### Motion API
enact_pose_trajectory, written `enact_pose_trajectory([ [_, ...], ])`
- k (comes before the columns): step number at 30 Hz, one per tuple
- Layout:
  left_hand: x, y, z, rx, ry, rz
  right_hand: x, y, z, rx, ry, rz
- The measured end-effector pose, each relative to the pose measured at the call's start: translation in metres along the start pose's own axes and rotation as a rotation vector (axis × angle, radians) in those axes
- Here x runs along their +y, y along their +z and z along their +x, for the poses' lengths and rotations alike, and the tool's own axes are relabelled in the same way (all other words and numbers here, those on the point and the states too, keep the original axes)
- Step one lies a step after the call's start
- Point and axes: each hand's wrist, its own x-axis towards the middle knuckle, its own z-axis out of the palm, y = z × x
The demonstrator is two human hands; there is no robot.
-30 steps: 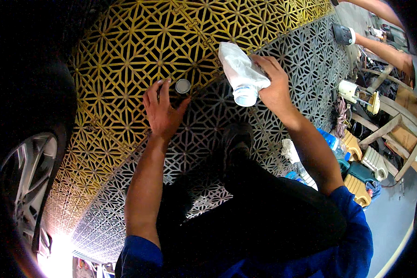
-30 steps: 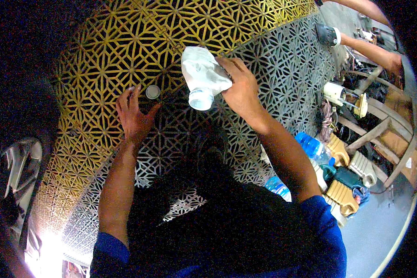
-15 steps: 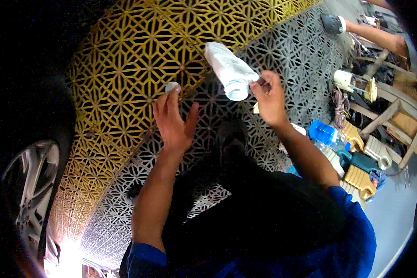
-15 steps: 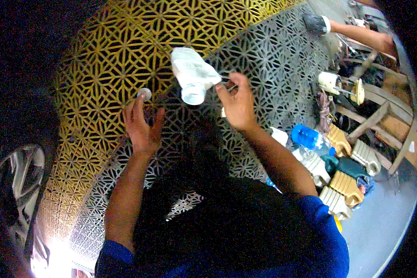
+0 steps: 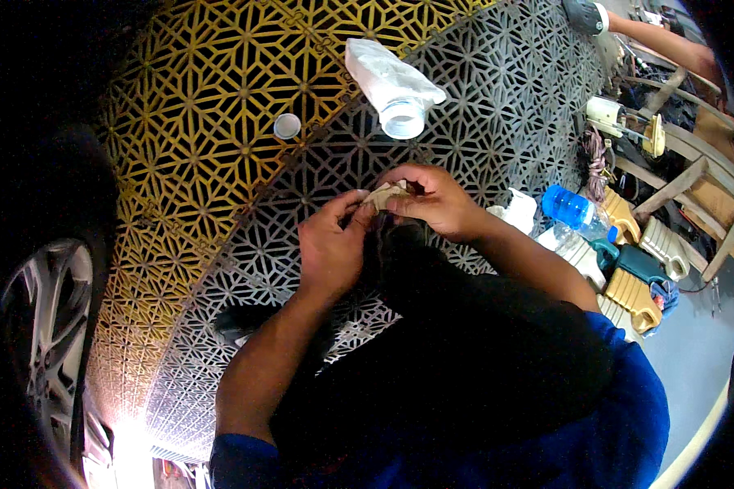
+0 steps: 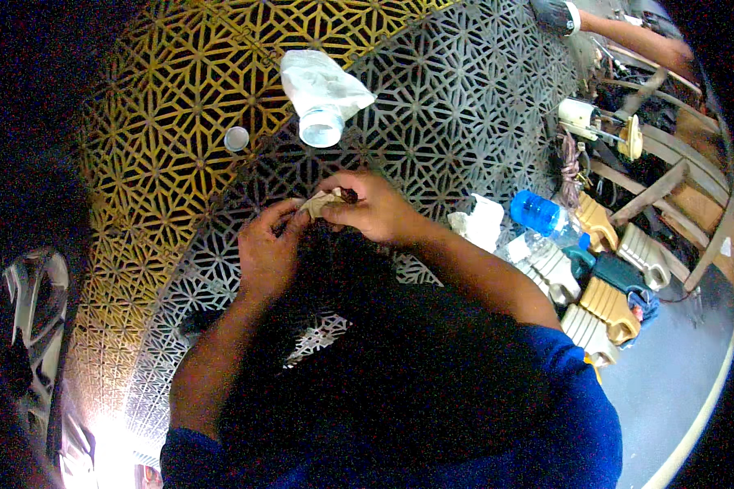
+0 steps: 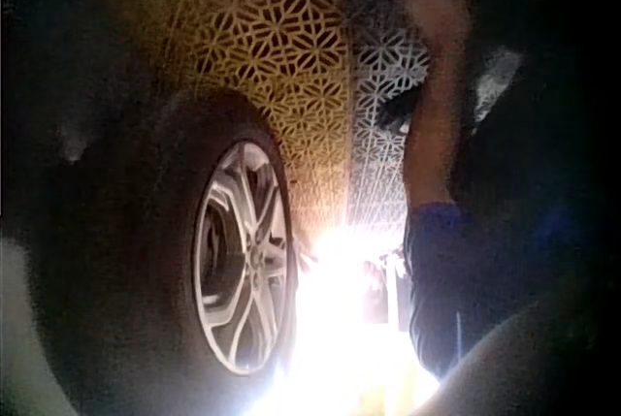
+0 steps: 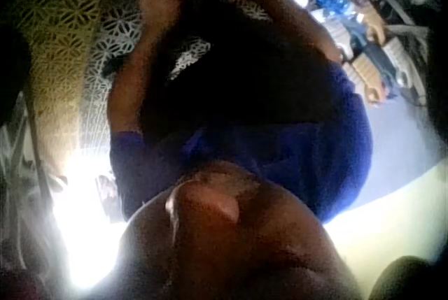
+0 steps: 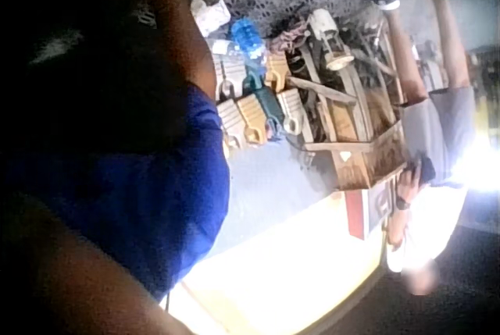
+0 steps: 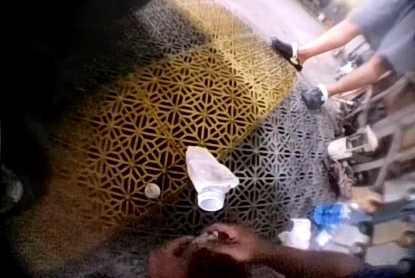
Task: The person wipes a white car fender with a cloth and liquid, then applies a white paste from a small container to a scratch on the paint using a small tool.
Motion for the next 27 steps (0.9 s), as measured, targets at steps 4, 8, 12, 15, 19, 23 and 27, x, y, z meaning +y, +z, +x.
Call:
enact_pose_trajectory([
  [4,-0.019,-0.01,0.001,0.004,-0.084,-0.05,-0.011,0.005,0.0,-0.008,0.096,0.015],
  [8,-0.012,-0.021,-0.001,0.004,-0.162,-0.028,-0.008,0.013,0.003,0.012,-0.022,-0.112],
  [12,-0.011,-0.027,-0.005,-0.005,-0.225,-0.085,-0.006,0.014,0.007,-0.035,-0.073,-0.055],
  [15,-0.011,-0.032,-0.005,-0.037,-0.22,-0.066,-0.021,0.015,0.005,-0.043,0.015,-0.037],
  [19,-0.017,-0.036,-0.001,-0.087,-0.212,-0.102,-0.017,0.012,0.007,-0.106,0.078,-0.156],
  [23,-0.014,-0.039,-0.002,-0.093,0.001,0.153,-0.018,0.013,0.005,-0.123,-0.252,-0.503],
  [27,-0.018,-0.032,-0.007,-0.09,0.255,0.393,-0.035,0.028,0.009,-0.18,-0.382,-0.414],
])
